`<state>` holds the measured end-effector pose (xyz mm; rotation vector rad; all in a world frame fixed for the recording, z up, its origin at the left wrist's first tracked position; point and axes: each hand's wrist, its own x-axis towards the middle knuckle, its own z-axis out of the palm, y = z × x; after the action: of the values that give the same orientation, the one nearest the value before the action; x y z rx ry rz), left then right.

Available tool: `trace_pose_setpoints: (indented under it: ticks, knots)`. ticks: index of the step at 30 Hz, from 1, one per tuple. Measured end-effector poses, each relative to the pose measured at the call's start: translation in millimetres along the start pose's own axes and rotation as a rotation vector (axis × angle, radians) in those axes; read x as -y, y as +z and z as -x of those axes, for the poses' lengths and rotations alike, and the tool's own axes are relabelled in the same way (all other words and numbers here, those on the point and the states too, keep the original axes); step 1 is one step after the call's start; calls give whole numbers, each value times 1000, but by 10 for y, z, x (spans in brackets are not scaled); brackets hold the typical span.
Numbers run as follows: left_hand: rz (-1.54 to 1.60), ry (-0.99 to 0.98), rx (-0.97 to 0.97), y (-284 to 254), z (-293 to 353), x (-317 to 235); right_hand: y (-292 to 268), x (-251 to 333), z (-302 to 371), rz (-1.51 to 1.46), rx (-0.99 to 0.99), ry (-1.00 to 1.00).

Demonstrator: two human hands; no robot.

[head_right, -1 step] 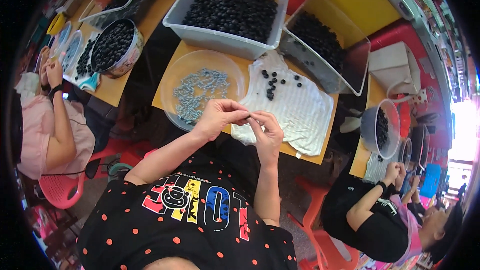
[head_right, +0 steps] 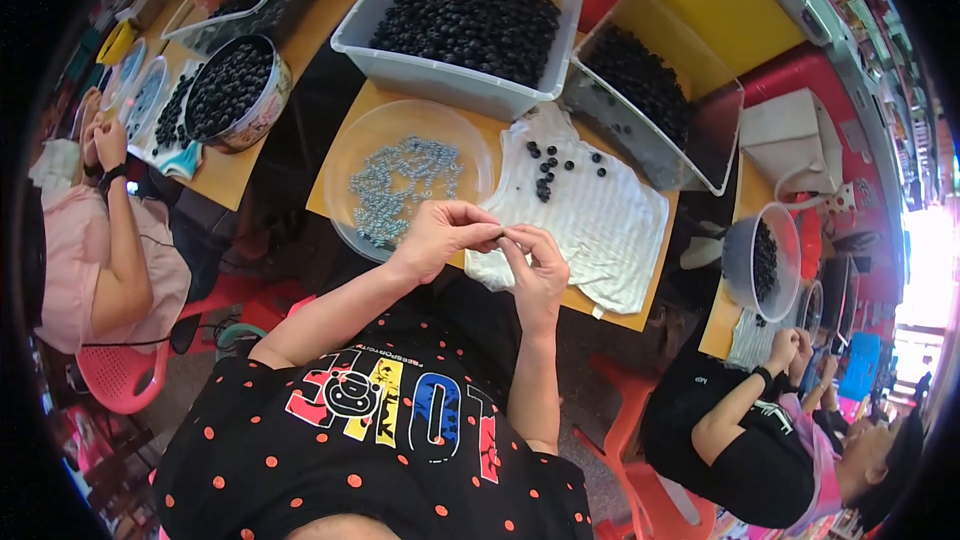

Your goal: The person assembles small components by picking black caps and small inserts from containers and fitting the inserts into the caps by hand.

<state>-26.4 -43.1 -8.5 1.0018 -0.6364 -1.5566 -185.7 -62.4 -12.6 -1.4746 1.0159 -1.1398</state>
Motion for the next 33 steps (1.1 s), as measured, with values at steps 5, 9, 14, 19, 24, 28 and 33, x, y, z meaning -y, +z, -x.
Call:
trace_pose_setpoints:
  ticks: [5, 9, 14, 19, 24, 28, 33]
  knots:
    - [17, -40, -16, -17, 55, 127, 19, 29, 87, 173, -51, 60]
    - [-42, -63, 17, -17, 107, 112, -55, -65, 196, 83, -50, 101]
    - [-333, 38, 106, 11, 250, 3, -167, -5, 247, -56, 65, 249]
    - [-765, 451, 41, -130, 267, -113, -224, 4, 198, -168, 35, 281]
    - [-648, 477, -162, -441, 380, -542, -507, -174, -212, 349, -87, 195]
    - [-256, 285, -257, -711, 416, -599, -519, -346, -461, 855, -99, -60]
    - [226, 147, -293, -904, 475, -475, -32, 6, -614, 871, -55, -418]
